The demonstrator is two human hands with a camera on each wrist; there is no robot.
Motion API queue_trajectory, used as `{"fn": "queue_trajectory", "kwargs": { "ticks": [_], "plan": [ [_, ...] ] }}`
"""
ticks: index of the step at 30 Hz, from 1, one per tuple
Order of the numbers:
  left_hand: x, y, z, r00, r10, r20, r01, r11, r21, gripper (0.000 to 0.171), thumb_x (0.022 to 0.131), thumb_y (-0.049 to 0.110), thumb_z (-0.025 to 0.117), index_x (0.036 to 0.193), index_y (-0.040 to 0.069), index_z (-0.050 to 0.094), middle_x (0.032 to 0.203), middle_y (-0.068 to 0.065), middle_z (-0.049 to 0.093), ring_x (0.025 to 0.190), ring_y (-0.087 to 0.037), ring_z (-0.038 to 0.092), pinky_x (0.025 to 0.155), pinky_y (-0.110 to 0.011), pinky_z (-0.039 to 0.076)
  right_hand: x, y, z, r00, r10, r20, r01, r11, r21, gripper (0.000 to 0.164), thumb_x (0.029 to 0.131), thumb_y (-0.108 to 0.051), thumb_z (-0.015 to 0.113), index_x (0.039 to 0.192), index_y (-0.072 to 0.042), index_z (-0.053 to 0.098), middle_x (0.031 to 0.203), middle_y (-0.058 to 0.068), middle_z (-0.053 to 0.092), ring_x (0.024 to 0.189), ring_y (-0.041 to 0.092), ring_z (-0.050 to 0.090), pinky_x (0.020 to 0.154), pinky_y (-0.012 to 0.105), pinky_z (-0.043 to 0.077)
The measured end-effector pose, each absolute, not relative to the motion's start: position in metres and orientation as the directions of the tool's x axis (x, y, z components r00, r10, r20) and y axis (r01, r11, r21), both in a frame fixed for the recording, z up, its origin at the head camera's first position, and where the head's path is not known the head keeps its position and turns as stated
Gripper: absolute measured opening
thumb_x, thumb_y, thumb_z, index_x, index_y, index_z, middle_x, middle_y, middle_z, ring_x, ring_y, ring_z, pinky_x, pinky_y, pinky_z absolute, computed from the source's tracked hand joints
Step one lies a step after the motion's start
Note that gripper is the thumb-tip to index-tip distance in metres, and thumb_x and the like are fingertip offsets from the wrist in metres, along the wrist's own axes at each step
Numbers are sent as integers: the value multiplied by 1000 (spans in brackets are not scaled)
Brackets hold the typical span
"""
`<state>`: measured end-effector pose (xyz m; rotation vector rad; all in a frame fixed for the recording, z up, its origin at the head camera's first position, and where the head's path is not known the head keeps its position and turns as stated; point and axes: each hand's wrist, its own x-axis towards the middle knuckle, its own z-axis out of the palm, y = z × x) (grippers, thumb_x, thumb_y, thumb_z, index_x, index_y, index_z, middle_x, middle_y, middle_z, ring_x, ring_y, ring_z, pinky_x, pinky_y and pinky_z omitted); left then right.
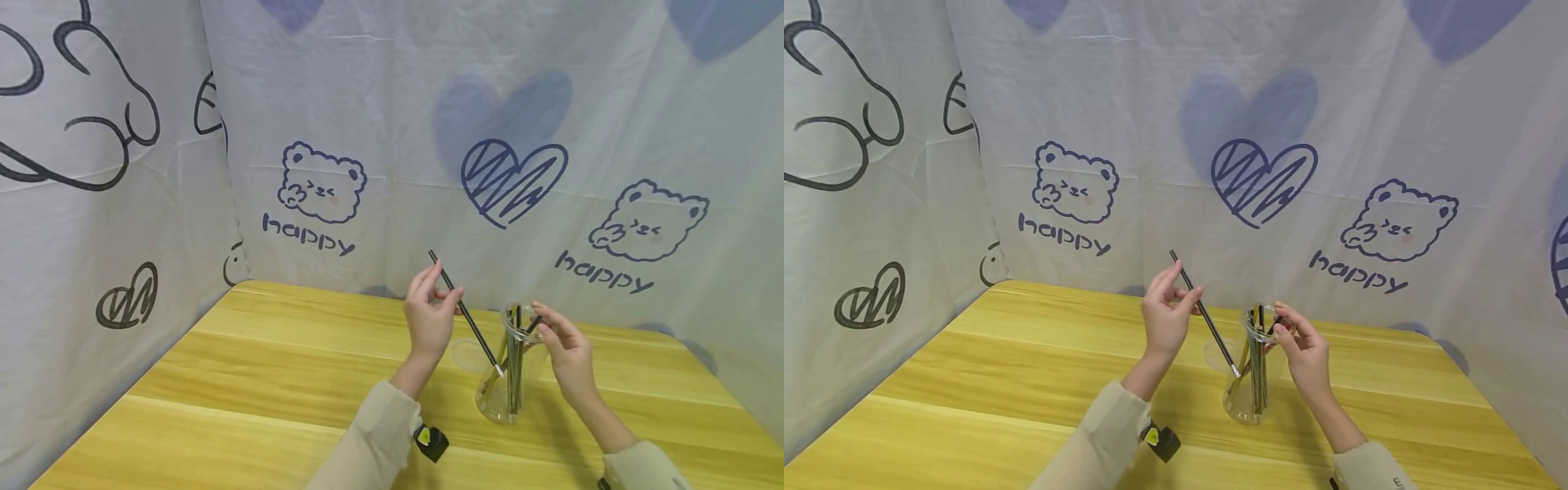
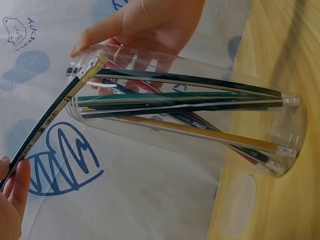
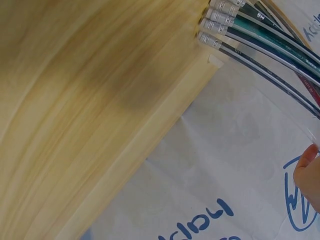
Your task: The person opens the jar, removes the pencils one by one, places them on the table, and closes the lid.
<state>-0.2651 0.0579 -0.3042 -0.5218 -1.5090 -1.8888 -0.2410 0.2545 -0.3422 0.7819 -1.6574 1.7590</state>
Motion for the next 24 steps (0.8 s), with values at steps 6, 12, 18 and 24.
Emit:
{"fn": "queue_trajectory", "kwargs": {
  "ticks": [6,12,18,24],
  "plan": [
    [-267,55,-312,-742,-214,636,666,-126,735,50,74,-8,67,121,-7,50,119,-19,49,62,-26,57,49,-27,52,-241,255,-341,-650,22,760,-760,-41,-648,27,85,16,41,111,16,50,117,5,57,81,12,56,65,17,49],
    [-268,55,-320,-783,-179,596,620,-141,772,49,73,-11,66,120,-7,51,119,-21,49,59,-26,58,48,-32,52,-240,255,-341,-661,34,749,-750,-29,-661,27,85,15,42,111,15,51,117,4,57,84,11,56,66,16,49],
    [-269,54,-329,-810,-178,559,583,-130,802,48,73,-11,66,119,-8,52,115,-20,50,55,-25,58,46,-28,52,-240,255,-341,-656,18,755,-755,-39,-655,27,86,15,42,112,16,50,118,5,57,81,11,57,65,17,49],
    [-271,52,-338,-844,-159,512,530,-102,842,50,73,-9,67,121,-6,51,113,-18,51,49,-26,58,45,-29,51,-241,256,-341,-656,12,755,-755,-30,-655,27,85,16,42,112,17,49,119,5,56,82,11,56,66,17,49]
  ]
}}
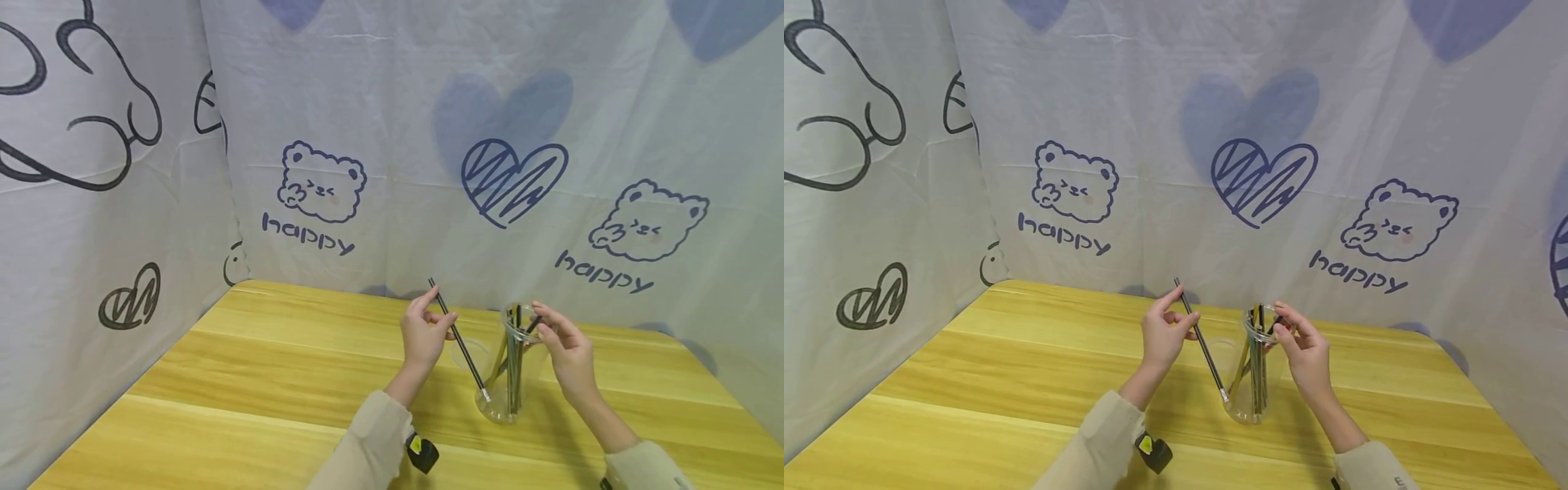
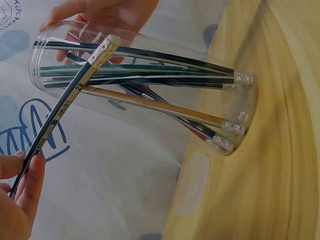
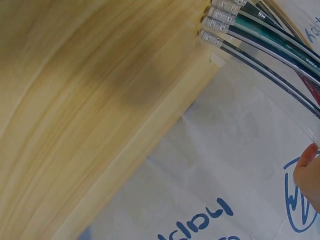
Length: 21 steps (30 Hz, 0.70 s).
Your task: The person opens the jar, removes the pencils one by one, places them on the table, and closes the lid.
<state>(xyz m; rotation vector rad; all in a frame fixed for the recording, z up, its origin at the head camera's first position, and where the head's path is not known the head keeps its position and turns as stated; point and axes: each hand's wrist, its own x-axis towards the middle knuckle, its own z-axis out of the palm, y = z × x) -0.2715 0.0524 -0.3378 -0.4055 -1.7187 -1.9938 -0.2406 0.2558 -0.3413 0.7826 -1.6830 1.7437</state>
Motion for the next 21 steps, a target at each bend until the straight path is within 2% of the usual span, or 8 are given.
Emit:
{"fn": "queue_trajectory", "kwargs": {
  "ticks": [6,10,17,21],
  "plan": [
    [-275,51,-344,-908,-113,404,417,-128,900,53,73,-9,67,123,-5,49,109,-19,55,48,-32,58,43,-28,50,-241,257,-342,-659,15,752,-752,-11,-659,27,85,16,42,111,17,49,119,4,56,81,12,56,66,16,49],
    [-277,49,-349,-943,-78,322,331,-143,933,55,73,-10,66,125,-4,48,115,-18,53,48,-31,58,44,-30,51,-242,257,-342,-658,17,753,-753,-9,-658,27,85,16,42,111,16,50,119,4,56,83,12,56,66,16,49],
    [-280,49,-357,-972,-32,231,233,-107,967,56,72,-12,66,125,-2,49,115,-17,54,50,-30,58,46,-32,52,-243,258,-343,-661,17,750,-750,-11,-661,27,85,15,42,112,15,50,118,4,57,80,11,56,64,17,49],
    [-282,51,-361,-982,0,188,188,-57,981,56,72,-11,66,124,-1,50,114,-15,54,46,-21,55,45,-29,51,-243,258,-343,-660,20,751,-752,-8,-660,27,85,15,42,111,16,50,118,4,57,81,12,56,64,17,49]
  ]
}}
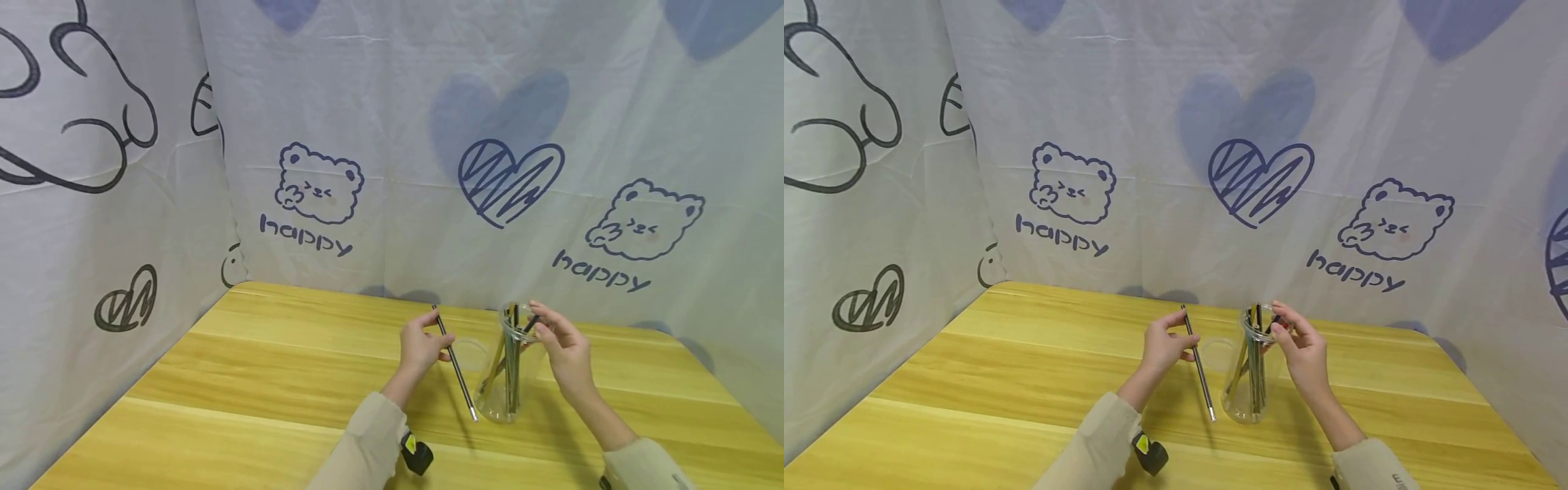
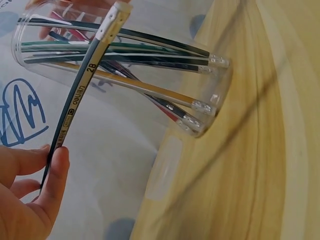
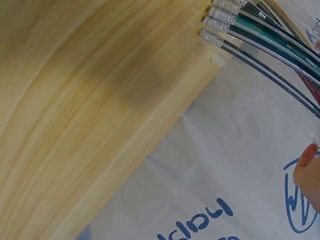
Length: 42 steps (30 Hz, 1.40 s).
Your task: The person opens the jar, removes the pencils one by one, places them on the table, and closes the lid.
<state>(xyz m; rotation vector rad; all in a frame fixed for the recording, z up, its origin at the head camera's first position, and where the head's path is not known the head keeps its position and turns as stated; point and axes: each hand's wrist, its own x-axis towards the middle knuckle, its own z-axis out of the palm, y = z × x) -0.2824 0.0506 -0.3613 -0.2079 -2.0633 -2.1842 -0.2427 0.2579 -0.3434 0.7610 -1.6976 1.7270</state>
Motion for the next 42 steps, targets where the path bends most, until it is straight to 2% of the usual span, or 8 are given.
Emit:
{"fn": "queue_trajectory", "kwargs": {
  "ticks": [3,6,11,19,23,30,39,42],
  "plan": [
    [-284,51,-364,-987,26,161,161,-33,986,56,72,-11,66,124,-1,49,113,-16,53,47,-13,54,44,-28,51,-243,258,-344,-656,15,754,-754,-18,-656,27,85,16,42,111,16,50,119,4,56,81,12,56,64,17,49],
    [-285,50,-367,-988,57,146,145,-14,989,55,72,-12,67,123,-3,50,113,-19,53,49,-12,56,43,-28,51,-242,258,-343,-655,13,755,-755,-20,-655,27,86,15,42,111,16,50,119,5,56,84,12,56,65,17,49],
    [-285,48,-371,-985,132,108,117,67,991,55,71,-13,67,122,-6,50,111,-22,53,50,-16,59,44,-28,51,-241,257,-343,-658,19,753,-753,-1,-658,26,86,14,43,110,15,51,119,3,56,90,12,55,66,16,49],
    [-286,43,-381,-973,225,51,90,166,982,55,69,-18,65,121,-13,46,96,-22,56,57,-24,62,45,-32,52,-242,257,-344,-650,5,760,-760,-20,-650,27,85,16,41,111,16,50,120,4,56,85,11,56,64,18,50],
    [-287,43,-384,-970,241,19,65,184,981,60,68,-21,64,124,-12,43,90,-19,55,57,-22,61,44,-30,52,-243,258,-344,-652,5,758,-758,-16,-652,28,85,16,41,112,16,50,120,3,56,84,11,56,64,17,49],
    [-289,47,-390,-968,249,-41,24,255,967,65,69,-19,65,128,-7,40,83,-15,58,45,-19,57,42,-30,51,-243,259,-345,-652,4,758,-758,-16,-652,29,85,16,41,112,15,50,120,3,56,86,10,56,66,17,49],
    [-287,54,-393,-962,259,-91,1,334,943,72,66,-19,67,130,-4,39,72,-23,58,40,-24,56,39,-30,49,-242,259,-345,-655,7,755,-755,-11,-655,29,85,16,42,112,15,50,119,3,56,80,10,57,65,17,49],
    [-286,55,-393,-961,257,-102,-8,343,939,72,65,-19,68,130,-4,39,66,-21,58,40,-23,56,39,-30,49,-242,259,-344,-655,8,756,-756,-2,-655,29,85,16,42,113,15,50,119,3,56,81,10,56,66,17,49]
  ]
}}
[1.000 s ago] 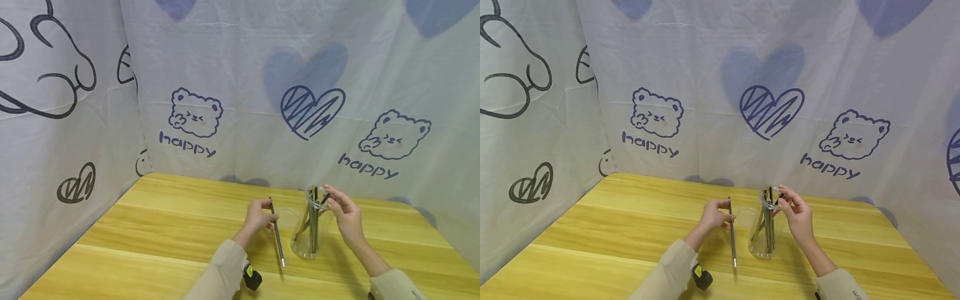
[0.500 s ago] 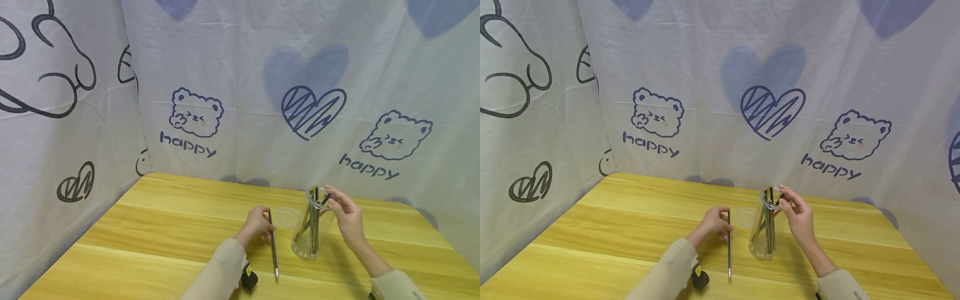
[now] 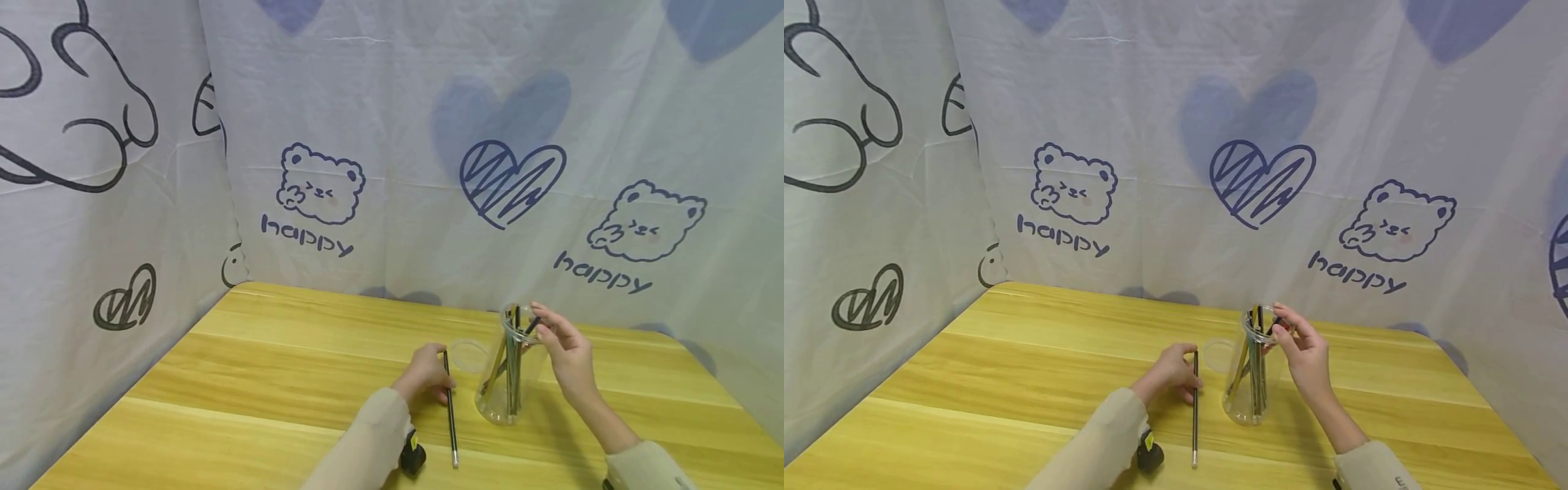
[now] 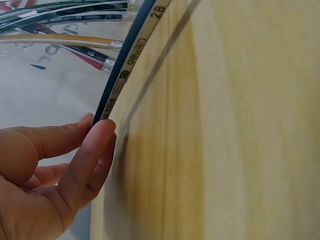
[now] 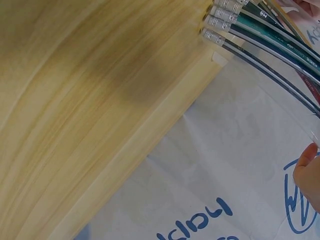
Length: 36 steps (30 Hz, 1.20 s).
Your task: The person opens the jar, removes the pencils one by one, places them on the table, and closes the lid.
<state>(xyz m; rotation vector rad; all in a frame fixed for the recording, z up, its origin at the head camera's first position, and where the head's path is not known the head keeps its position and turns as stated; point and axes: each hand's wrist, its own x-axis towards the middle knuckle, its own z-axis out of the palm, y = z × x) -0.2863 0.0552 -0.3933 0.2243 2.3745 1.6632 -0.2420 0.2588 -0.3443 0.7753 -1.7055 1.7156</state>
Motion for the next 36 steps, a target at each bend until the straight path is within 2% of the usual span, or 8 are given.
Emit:
{"fn": "queue_trajectory", "kwargs": {
  "ticks": [6,11,15,25,32,36],
  "plan": [
    [-283,58,-392,-959,259,-115,-10,374,927,66,64,-17,70,123,-3,44,62,-14,55,42,-24,57,40,-29,50,-242,258,-345,-653,2,758,-757,-17,-653,29,85,16,41,113,15,50,119,4,56,79,10,56,66,17,49],
    [-280,60,-387,-962,243,-128,-22,396,918,62,62,-17,71,118,-2,48,63,-14,54,45,-30,59,40,-31,50,-242,259,-345,-655,2,756,-756,-23,-654,29,85,16,41,112,15,50,119,4,56,79,11,57,65,18,49],
    [-281,64,-388,-966,226,-128,-20,427,904,62,61,-17,73,116,-2,49,61,-14,55,44,-28,59,39,-30,49,-241,258,-344,-659,12,752,-752,-15,-659,28,85,16,41,112,15,51,119,3,56,85,11,57,67,17,49],
    [-282,72,-389,-964,231,-134,-1,499,866,58,60,-17,72,113,-6,49,54,-13,57,45,-28,60,38,-28,48,-240,257,-343,-665,12,747,-747,-15,-664,28,86,15,42,112,14,52,119,4,56,83,11,56,67,17,49],
    [-283,74,-391,-965,217,-150,-15,522,853,53,59,-16,74,108,-12,52,57,-15,57,43,-26,59,37,-28,48,-240,257,-343,-665,19,746,-747,-8,-665,27,86,14,43,111,13,52,118,3,57,85,10,56,67,16,49],
    [-282,75,-390,-964,219,-152,-15,523,852,51,60,-15,74,106,-12,53,57,-14,56,43,-26,59,37,-28,48,-240,257,-343,-662,13,749,-749,-14,-662,27,86,14,42,111,14,52,119,4,56,83,10,56,66,17,49]
  ]
}}
